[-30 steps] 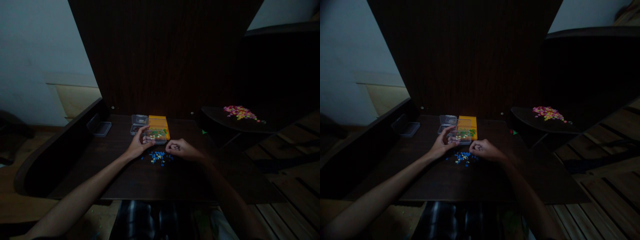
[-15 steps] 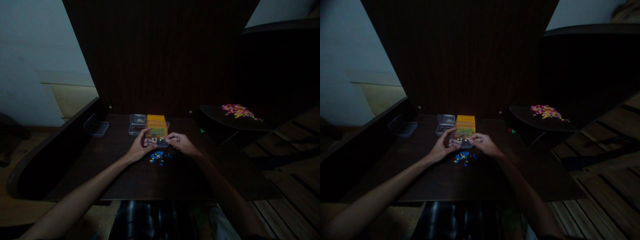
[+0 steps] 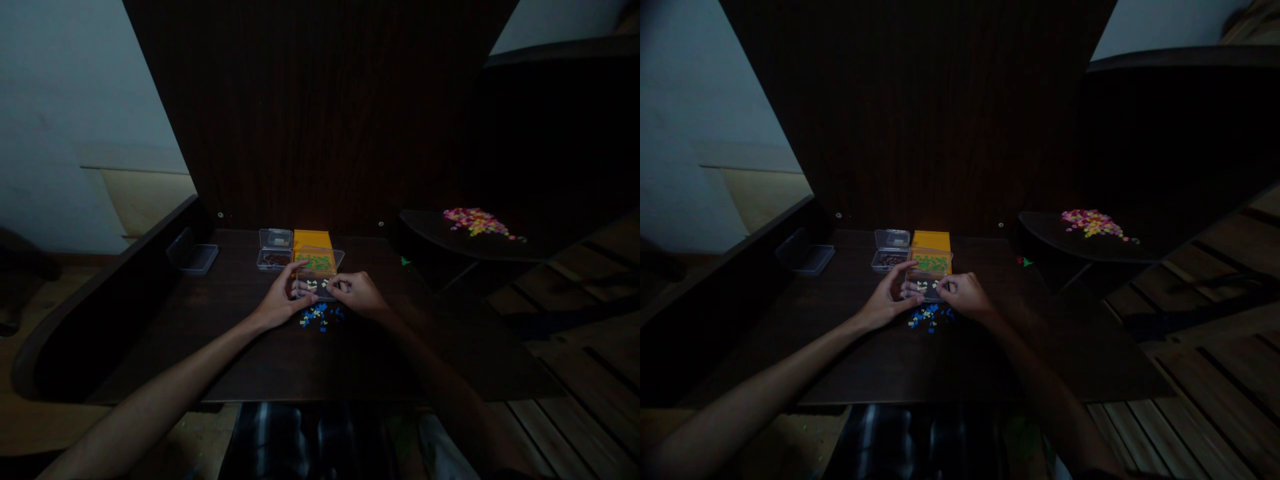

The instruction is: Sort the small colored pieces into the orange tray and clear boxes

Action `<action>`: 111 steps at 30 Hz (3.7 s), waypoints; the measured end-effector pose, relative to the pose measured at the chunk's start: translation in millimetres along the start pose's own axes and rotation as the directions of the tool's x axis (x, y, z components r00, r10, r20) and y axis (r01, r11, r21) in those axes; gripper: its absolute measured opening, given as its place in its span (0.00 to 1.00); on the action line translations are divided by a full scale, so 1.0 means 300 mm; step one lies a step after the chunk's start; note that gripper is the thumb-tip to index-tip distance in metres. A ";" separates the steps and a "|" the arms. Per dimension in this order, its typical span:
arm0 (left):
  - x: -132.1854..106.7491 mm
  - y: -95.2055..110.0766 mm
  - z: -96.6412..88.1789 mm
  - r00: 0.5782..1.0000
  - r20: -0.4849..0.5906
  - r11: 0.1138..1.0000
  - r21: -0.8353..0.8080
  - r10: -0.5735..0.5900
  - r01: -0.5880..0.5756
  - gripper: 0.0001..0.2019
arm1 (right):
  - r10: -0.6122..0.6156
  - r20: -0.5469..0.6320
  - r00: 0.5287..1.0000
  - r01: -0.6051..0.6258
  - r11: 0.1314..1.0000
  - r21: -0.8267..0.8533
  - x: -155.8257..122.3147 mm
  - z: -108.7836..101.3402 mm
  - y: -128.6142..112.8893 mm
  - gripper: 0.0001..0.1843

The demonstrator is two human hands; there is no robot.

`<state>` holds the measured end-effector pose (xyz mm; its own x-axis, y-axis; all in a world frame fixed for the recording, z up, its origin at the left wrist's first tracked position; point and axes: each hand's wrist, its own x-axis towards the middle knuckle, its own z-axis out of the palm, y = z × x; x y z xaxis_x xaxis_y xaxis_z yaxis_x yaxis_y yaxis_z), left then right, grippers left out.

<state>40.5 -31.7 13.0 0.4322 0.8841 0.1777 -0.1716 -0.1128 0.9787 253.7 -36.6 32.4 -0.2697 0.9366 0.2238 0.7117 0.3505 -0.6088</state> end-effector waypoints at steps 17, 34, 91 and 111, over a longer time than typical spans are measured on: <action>0.012 -0.008 -0.013 1.000 -0.010 1.000 -0.012 -0.004 0.004 0.39 | -0.055 -0.014 0.998 0.053 0.996 -0.077 -0.011 -0.027 0.007 0.15; 0.029 -0.001 -0.039 0.999 -0.050 1.000 -0.001 0.006 -0.006 0.39 | -0.298 0.359 0.884 0.312 0.950 0.020 -0.051 -0.032 -0.019 0.08; 0.004 -0.014 -0.002 1.000 0.020 1.000 0.005 -0.019 0.019 0.38 | -0.086 -0.060 0.995 0.064 0.953 -0.295 -0.021 -0.012 -0.032 0.17; 0.032 -0.001 -0.042 0.997 -0.083 1.000 0.016 0.000 0.001 0.39 | -0.123 0.414 0.902 0.273 0.906 -0.324 -0.053 0.042 -0.035 0.12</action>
<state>33.6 -17.4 13.1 0.3570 0.9187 0.1689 -0.1567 -0.1194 0.9804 242.5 -55.3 25.6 -0.5997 0.7993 -0.0386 0.7813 0.5744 -0.2440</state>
